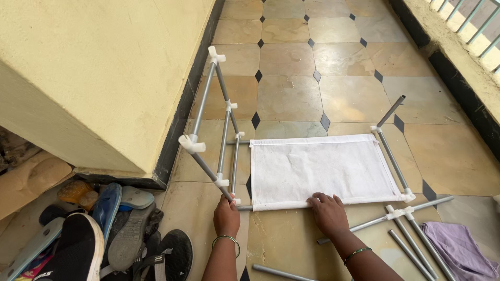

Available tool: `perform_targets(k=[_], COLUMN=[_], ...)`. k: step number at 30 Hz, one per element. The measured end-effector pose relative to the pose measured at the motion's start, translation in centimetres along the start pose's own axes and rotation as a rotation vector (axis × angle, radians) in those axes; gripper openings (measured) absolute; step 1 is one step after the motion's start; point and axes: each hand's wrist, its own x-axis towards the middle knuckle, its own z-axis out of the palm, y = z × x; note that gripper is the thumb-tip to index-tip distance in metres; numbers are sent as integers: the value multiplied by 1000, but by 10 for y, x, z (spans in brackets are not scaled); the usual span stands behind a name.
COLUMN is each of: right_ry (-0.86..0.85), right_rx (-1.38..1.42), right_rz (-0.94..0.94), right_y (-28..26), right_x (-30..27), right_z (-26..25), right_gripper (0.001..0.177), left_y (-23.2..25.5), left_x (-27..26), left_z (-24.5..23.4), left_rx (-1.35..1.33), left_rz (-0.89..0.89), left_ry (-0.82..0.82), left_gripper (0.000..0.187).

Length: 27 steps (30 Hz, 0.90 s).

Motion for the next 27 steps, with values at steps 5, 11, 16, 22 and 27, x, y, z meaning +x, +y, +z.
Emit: perform_targets(k=[5,11,16,22,27], right_ry=[15,39,57,50,35], right_rx=[45,47,39,8,37], right_rz=[-6,-17,-22,-38,-30], right_y=[1,0,-2,-2,-5], right_x=[-1,-1,-2,-2,-2], right_z=[-2,-1,-2,-6,-8], right_gripper=[30,27,26,31,29], left_y=[11,11,6,4,8], left_x=[-5,-6,-3,-2,-3], left_z=[-7,-6,-2,0,-3], left_rx=[8,16,-2,30,10], left_rz=[17,40,58,65,3], left_ry=[-14,-5,5,20,7], left_gripper=[20,18,22,22,19])
